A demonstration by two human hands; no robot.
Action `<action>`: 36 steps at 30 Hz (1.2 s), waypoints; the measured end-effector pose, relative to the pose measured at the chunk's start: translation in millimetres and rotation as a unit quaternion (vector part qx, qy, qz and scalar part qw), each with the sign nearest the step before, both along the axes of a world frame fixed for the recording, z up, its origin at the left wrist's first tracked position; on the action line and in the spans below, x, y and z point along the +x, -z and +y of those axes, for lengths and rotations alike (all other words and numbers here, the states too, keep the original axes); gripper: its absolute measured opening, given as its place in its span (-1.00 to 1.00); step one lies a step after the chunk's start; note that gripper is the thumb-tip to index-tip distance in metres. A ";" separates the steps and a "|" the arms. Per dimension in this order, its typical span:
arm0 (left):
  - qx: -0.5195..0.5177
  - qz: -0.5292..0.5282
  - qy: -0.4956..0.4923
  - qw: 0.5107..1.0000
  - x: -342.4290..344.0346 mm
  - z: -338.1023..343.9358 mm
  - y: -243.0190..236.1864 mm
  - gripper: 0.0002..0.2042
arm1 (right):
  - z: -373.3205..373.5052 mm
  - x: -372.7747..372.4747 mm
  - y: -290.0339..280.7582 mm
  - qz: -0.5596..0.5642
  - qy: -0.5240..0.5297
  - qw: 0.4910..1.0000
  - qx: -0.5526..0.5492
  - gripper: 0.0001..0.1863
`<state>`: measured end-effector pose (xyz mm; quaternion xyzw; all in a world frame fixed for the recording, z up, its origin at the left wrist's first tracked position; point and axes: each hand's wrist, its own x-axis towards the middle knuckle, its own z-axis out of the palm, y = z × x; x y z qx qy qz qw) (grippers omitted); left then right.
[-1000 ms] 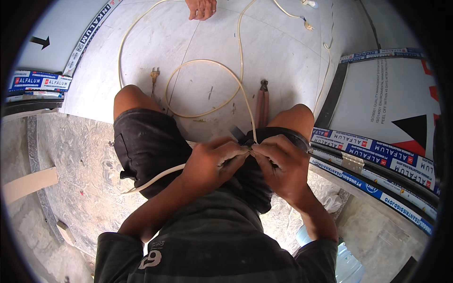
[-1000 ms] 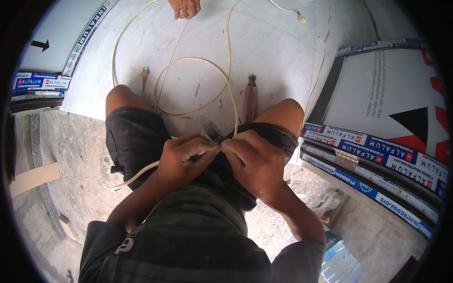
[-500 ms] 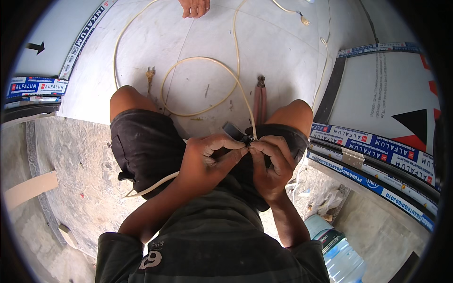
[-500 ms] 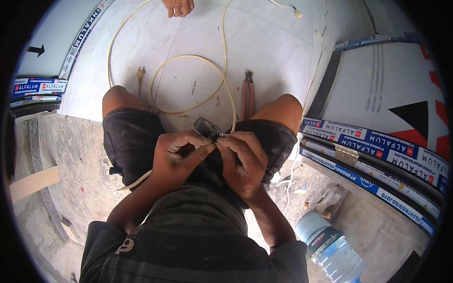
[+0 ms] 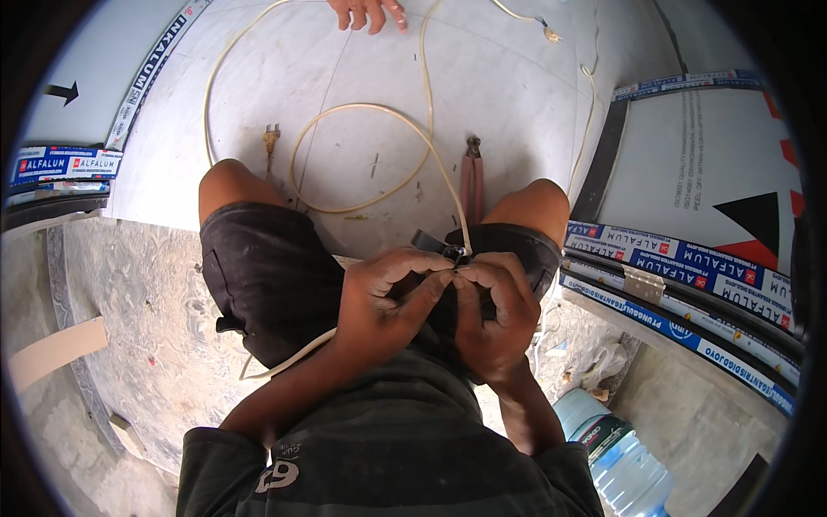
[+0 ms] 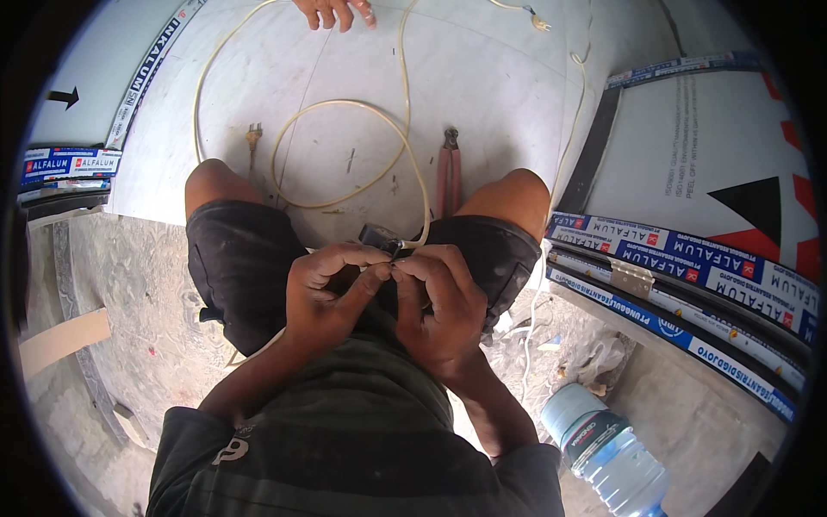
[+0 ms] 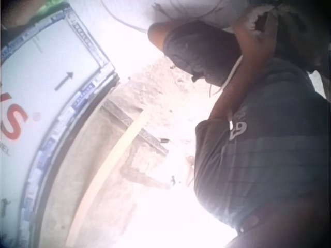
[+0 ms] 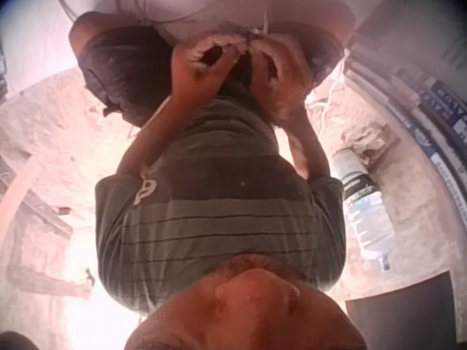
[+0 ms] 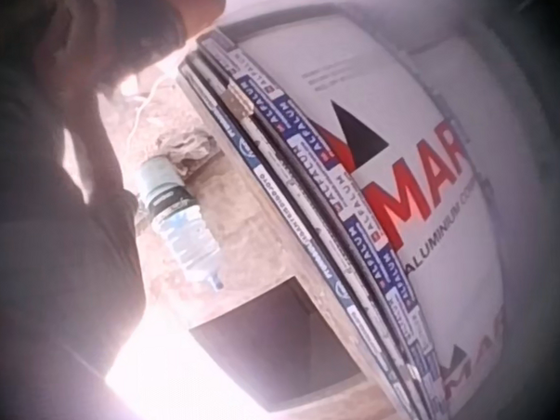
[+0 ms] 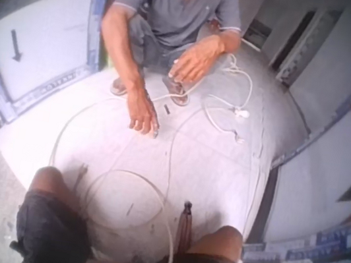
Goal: The person wraps black electrical tape around a wire connection by hand while holding a wire and a roll of tape.
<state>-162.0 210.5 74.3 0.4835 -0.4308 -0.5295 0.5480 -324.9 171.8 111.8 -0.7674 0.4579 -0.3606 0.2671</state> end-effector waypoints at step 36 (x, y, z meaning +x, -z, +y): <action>0.408 0.291 0.270 0.822 3.3 -26.5 23.7 -0.57 | 30.9 -19.2 26.3 -0.189 0.144 0.941 0.240 -0.96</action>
